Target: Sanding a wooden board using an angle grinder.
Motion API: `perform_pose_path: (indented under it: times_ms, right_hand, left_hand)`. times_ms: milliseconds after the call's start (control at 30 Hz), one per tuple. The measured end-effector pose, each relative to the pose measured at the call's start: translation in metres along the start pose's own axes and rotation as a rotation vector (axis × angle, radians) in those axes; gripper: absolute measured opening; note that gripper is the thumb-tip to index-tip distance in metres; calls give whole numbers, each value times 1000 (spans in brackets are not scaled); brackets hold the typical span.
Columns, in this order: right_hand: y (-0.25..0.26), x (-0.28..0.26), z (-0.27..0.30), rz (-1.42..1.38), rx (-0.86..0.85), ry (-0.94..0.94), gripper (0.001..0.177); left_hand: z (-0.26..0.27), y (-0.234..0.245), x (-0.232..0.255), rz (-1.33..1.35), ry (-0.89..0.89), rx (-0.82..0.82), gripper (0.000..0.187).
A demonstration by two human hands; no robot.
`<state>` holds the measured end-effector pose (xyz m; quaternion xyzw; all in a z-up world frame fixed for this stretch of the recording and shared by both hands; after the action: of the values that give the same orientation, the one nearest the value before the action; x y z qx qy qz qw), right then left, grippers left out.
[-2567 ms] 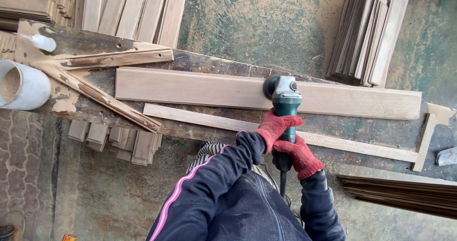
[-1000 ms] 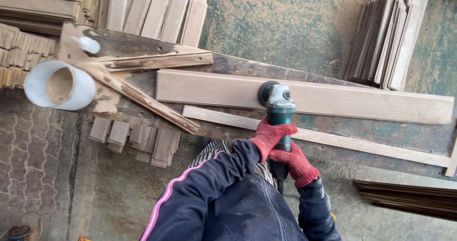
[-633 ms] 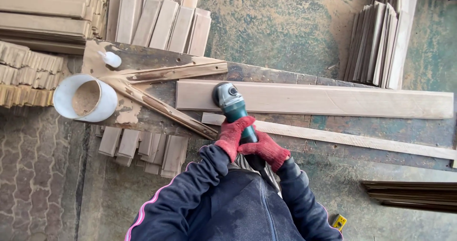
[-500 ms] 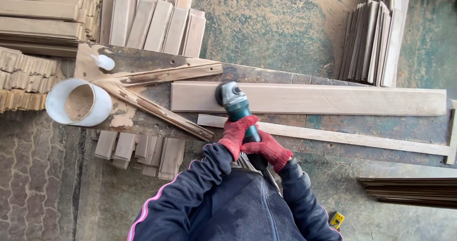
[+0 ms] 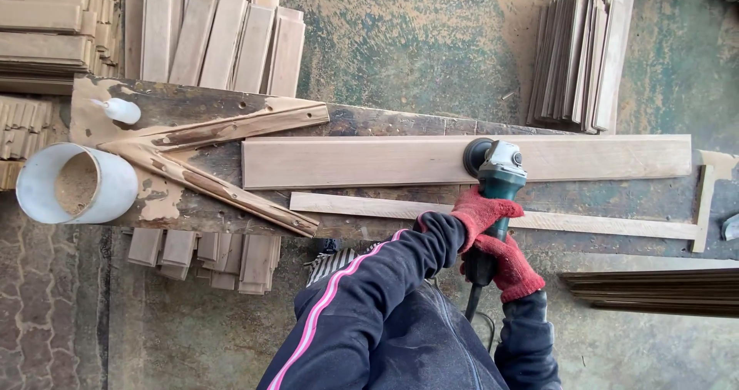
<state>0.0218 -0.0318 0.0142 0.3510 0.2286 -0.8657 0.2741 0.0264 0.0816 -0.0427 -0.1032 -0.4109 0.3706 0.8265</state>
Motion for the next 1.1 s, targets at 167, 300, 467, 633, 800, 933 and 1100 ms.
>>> perform_pose_path:
  times_ms: [167, 300, 467, 633, 800, 933, 1100]
  right_hand:
    - [-19, 20, 6, 67, -57, -18, 32]
    - [-40, 59, -11, 110, -120, -35, 34]
    - [-109, 80, -20, 225, -293, -119, 50]
    - [-166, 84, -7, 280, -418, -175, 54]
    - [-174, 73, 0, 319, -449, -163, 57]
    - [-152, 83, -1, 356, -491, -144, 67]
    - [-113, 19, 34, 242, -421, -10, 78]
  left_hand:
    - [44, 17, 4, 39, -21, 37, 66]
    - [77, 64, -8, 152, -65, 86, 61]
    - [109, 146, -32, 264, -91, 200, 59]
    - [154, 196, -43, 265, -54, 347, 65]
    - [197, 163, -5, 70, 107, 461, 67]
    - [181, 148, -16, -32, 145, 445, 63]
    - [163, 98, -1, -68, -46, 284, 53]
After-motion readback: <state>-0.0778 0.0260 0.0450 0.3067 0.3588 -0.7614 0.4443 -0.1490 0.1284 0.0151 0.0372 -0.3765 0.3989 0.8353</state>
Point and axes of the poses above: each hand's wrist, its own z-axis away from the middle knuckle, its own y-axis out of the back of the hand, x = y × z, the point moved 8 cm from there along -z, towards the middle knuckle, and after that the axes turned 13 degrees about -x, right-handed, at the moved point
